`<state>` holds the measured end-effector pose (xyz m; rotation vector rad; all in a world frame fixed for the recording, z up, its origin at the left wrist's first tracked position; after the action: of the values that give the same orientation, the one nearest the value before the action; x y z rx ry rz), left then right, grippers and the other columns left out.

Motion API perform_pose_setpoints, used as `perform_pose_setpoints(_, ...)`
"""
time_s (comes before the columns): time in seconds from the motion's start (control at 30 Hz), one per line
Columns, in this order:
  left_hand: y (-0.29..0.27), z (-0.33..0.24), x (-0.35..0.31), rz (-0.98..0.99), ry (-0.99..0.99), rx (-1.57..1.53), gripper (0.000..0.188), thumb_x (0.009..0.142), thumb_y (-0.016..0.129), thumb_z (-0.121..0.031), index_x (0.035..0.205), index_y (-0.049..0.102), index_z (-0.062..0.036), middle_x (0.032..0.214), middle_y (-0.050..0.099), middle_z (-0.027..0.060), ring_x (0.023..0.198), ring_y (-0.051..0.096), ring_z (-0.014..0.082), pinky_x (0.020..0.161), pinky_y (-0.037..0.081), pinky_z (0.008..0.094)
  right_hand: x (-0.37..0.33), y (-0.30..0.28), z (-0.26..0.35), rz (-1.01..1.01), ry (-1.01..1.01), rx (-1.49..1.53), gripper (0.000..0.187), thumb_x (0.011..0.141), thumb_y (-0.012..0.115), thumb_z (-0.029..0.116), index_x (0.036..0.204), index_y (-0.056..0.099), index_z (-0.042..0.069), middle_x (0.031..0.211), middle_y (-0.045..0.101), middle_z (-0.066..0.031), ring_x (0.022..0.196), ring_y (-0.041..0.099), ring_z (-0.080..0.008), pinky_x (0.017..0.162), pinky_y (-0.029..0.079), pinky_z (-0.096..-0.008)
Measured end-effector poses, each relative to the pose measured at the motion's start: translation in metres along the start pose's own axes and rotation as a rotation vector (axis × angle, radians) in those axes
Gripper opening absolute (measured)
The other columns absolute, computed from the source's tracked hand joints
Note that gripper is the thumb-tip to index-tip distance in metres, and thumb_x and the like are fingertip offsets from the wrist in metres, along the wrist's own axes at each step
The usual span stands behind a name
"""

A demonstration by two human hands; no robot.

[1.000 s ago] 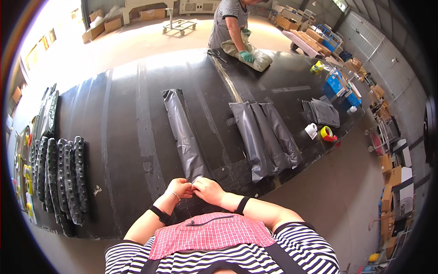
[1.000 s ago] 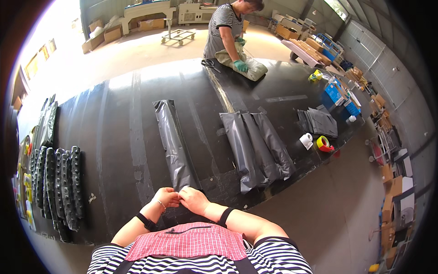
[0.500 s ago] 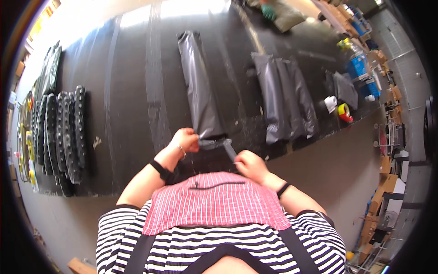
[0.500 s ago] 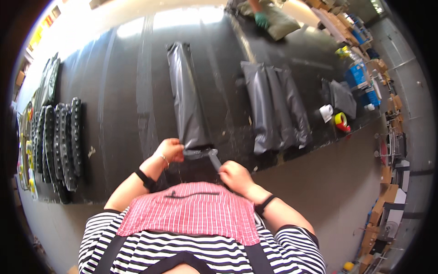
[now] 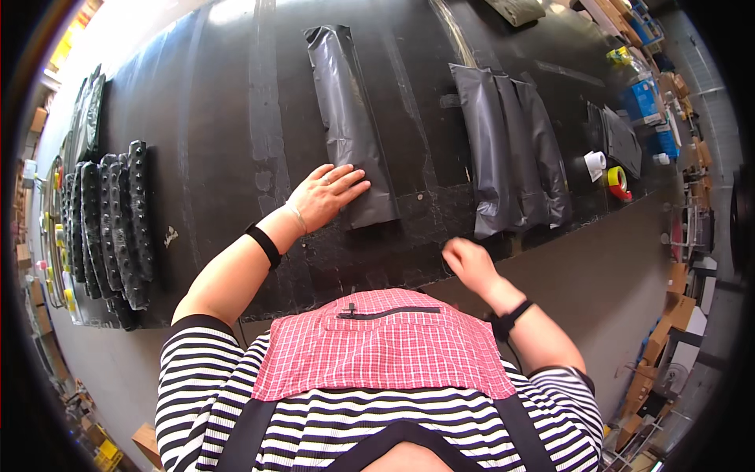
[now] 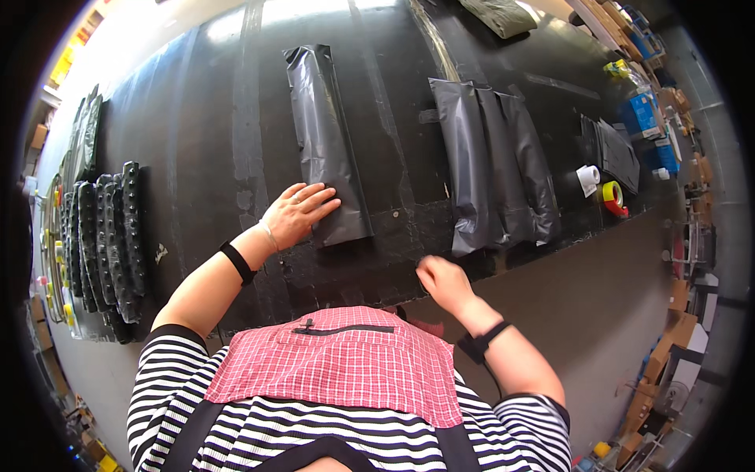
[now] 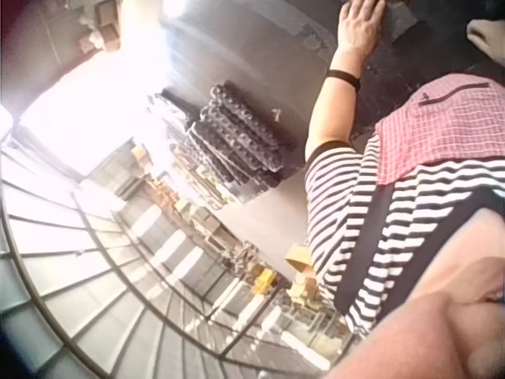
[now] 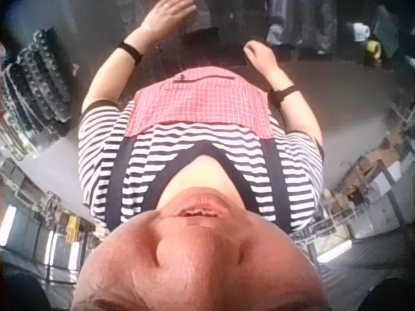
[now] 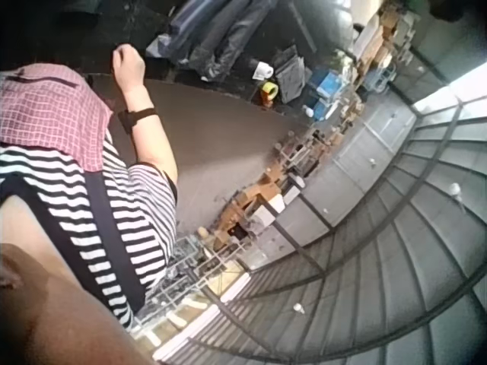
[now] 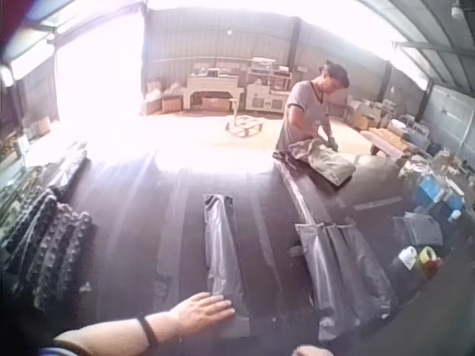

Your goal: Wrapping long plastic or rubber parts in black plastic sheets and securing them with tape.

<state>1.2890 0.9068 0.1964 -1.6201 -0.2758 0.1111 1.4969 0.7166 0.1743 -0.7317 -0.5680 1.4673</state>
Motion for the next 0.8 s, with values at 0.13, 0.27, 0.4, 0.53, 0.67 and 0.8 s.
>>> perform_pose_setpoints(0.13, -0.008, -0.006, 0.002, -0.127, 0.077, 0.029, 0.063, 0.075, 0.066, -0.011, 0.137, 0.055, -0.0155, 0.140, 0.052, 0.0041, 0.132, 0.048, 0.0217, 0.112, 0.037, 0.0419, 0.088, -0.002, 0.057, -0.185, -0.411, -0.118, 0.027, 0.077, 0.066, 0.000, 0.103, 0.061, 0.007, 0.111, 0.060, -0.0089, 0.104, 0.058, -0.0302, 0.089, 0.051, -0.0387)
perform_pose_setpoints(0.27, -0.014, -0.008, 0.005, -0.141, 0.061, -0.092, 0.069, 0.064, 0.070, -0.007, 0.132, 0.060, -0.0131, 0.136, 0.054, 0.0044, 0.128, 0.051, 0.0233, 0.110, 0.040, 0.0426, 0.127, 0.020, 0.063, -0.188, -0.535, -0.182, 0.026, 0.076, 0.065, 0.000, 0.100, 0.062, 0.009, 0.118, 0.060, -0.0058, 0.113, 0.057, -0.0266, 0.094, 0.049, -0.0368)
perform_pose_setpoints(0.4, 0.002, 0.014, -0.004, -0.180, -0.035, -0.280, 0.054, 0.069, 0.075, -0.006, 0.123, 0.066, -0.0097, 0.121, 0.064, 0.0055, 0.119, 0.057, 0.0210, 0.106, 0.044, 0.0383, 0.146, 0.027, 0.052, -0.120, -0.427, 0.218, 0.011, 0.084, 0.065, 0.002, 0.094, 0.063, 0.006, 0.104, 0.067, -0.0065, 0.104, 0.064, -0.0229, 0.088, 0.051, -0.0314)
perform_pose_setpoints(0.53, 0.063, 0.060, -0.042, -0.349, -0.896, -1.363, 0.020, 0.099, 0.062, -0.018, 0.101, 0.070, -0.0006, 0.072, 0.056, -0.0063, 0.071, 0.049, 0.0021, 0.066, 0.043, 0.0203, 0.175, 0.036, 0.010, -0.080, 0.131, 0.856, 0.009, 0.096, 0.064, 0.012, 0.092, 0.062, 0.004, 0.080, 0.062, 0.0040, 0.076, 0.055, -0.0038, 0.067, 0.045, -0.0212)
perform_pose_setpoints(0.67, 0.069, 0.067, -0.044, -0.529, -0.939, -1.296, 0.033, 0.099, 0.062, -0.030, 0.091, 0.071, 0.0007, 0.068, 0.056, -0.0051, 0.065, 0.050, 0.0031, 0.058, 0.044, 0.0231, 0.190, 0.043, 0.013, -0.048, 0.125, 0.869, 0.021, 0.098, 0.063, 0.019, 0.085, 0.062, 0.003, 0.071, 0.056, 0.0038, 0.069, 0.050, -0.0038, 0.061, 0.041, -0.0233)
perform_pose_setpoints(0.8, 0.081, 0.069, -0.048, -0.595, -1.187, -1.364, 0.042, 0.098, 0.060, -0.036, 0.091, 0.072, 0.0033, 0.064, 0.060, -0.0003, 0.053, 0.055, 0.0094, 0.048, 0.046, 0.0278, 0.198, 0.032, 0.008, -0.257, 0.189, 0.557, 0.032, 0.098, 0.062, 0.027, 0.079, 0.063, 0.001, 0.063, 0.057, -0.0038, 0.062, 0.055, -0.0113, 0.059, 0.043, -0.0303)
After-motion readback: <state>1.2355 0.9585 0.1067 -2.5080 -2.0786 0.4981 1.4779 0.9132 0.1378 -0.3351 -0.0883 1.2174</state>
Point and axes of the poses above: each hand's wrist, its own x-axis towards the middle knuckle, its own y-axis out of the palm, z = x × y, the point moved 9 cm from there along x, towards the middle knuckle
